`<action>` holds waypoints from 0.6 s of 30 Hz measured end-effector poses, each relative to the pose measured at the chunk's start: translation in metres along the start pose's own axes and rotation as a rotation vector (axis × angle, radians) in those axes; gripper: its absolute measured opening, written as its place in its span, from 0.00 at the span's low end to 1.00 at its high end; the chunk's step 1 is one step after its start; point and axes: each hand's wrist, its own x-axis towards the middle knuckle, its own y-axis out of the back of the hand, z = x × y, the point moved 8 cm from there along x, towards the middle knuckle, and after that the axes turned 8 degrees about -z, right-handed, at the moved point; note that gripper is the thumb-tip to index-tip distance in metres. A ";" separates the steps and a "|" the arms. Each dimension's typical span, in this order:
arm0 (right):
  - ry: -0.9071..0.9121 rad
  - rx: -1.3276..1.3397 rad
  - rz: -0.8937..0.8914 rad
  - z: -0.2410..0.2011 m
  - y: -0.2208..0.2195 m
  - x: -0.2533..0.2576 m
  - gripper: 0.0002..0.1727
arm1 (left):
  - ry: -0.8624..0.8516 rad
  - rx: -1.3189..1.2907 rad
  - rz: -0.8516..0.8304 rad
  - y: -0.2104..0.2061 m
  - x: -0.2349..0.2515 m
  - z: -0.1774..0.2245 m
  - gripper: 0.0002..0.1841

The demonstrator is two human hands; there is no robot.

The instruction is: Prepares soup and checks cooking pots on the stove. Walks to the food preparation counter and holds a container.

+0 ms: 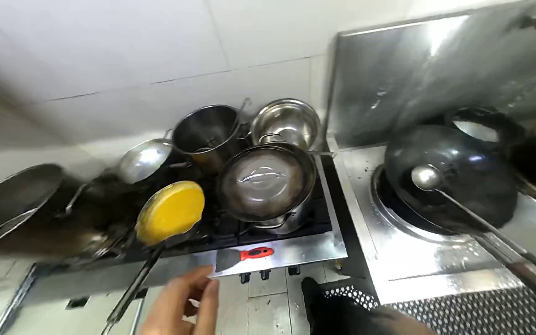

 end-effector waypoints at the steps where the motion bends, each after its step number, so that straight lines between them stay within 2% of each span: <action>1: 0.022 -0.031 0.018 0.005 0.004 0.013 0.30 | -0.025 0.016 -0.039 0.003 0.014 -0.006 0.15; 5: 0.072 -0.151 0.040 -0.005 -0.001 0.020 0.27 | -0.078 -0.044 -0.118 0.006 0.061 -0.022 0.13; 8: 0.133 -0.252 0.070 -0.021 -0.002 0.022 0.24 | -0.105 0.023 -0.197 0.008 0.102 -0.029 0.14; 11: 0.244 -0.245 0.213 -0.049 0.021 0.005 0.23 | -0.154 0.143 -0.250 0.009 0.146 -0.032 0.16; 14: 0.330 -0.215 0.560 -0.067 0.077 -0.060 0.22 | -0.305 0.231 -0.262 0.002 0.190 -0.026 0.16; 16: 0.319 -0.206 0.884 -0.053 0.127 -0.114 0.17 | -0.411 0.282 -0.268 -0.005 0.218 -0.023 0.15; 18: 0.207 -0.157 1.141 -0.025 0.182 -0.161 0.14 | -0.497 0.334 -0.267 -0.016 0.243 -0.022 0.14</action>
